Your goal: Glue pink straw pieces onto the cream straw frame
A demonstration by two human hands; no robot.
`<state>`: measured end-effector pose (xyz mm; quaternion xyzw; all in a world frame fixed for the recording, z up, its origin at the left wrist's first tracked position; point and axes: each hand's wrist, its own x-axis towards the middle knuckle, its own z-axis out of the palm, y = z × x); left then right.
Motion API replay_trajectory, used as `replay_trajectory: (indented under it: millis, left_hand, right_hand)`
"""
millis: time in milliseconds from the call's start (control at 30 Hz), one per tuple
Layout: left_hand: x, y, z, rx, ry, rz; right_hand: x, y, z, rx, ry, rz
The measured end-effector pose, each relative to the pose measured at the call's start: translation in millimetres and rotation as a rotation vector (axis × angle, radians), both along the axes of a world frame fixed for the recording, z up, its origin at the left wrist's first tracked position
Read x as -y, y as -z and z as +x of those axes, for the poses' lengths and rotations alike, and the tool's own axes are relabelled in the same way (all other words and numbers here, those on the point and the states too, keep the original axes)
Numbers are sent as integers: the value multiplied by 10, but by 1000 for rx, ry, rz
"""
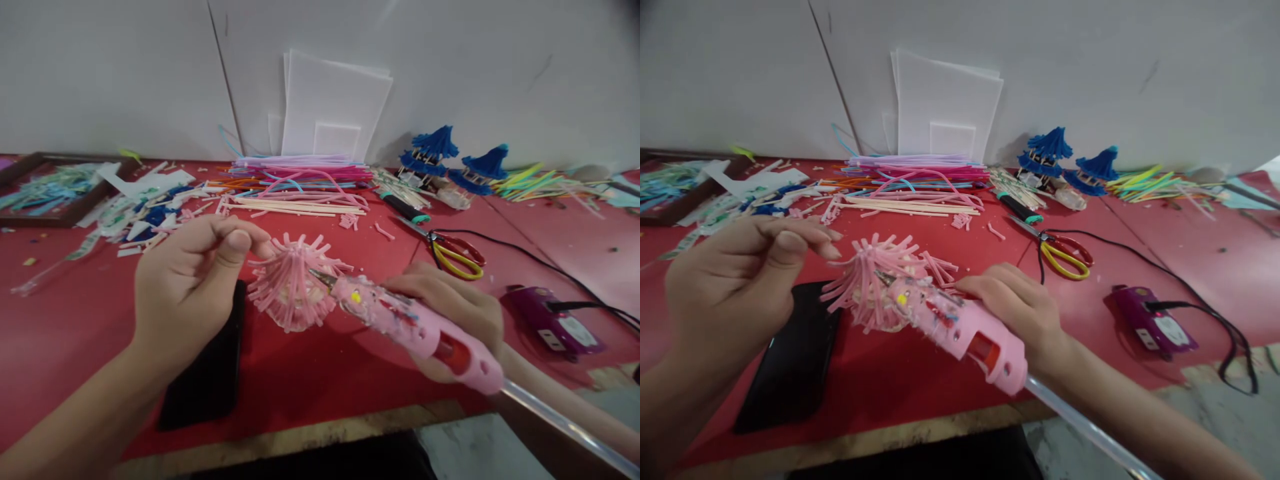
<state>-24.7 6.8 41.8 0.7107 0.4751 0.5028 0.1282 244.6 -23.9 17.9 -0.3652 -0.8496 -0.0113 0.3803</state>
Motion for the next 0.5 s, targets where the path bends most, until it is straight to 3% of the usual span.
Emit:
replay_trajectory:
  millis: [200,500]
  left_hand:
    - [32,-20,29,96,-174,-14]
    - [35,-28,27,128,-196,-37]
  right_hand:
    - [-24,4,-2,51,-59,55]
    - [-31,-20,-5,99,3,76]
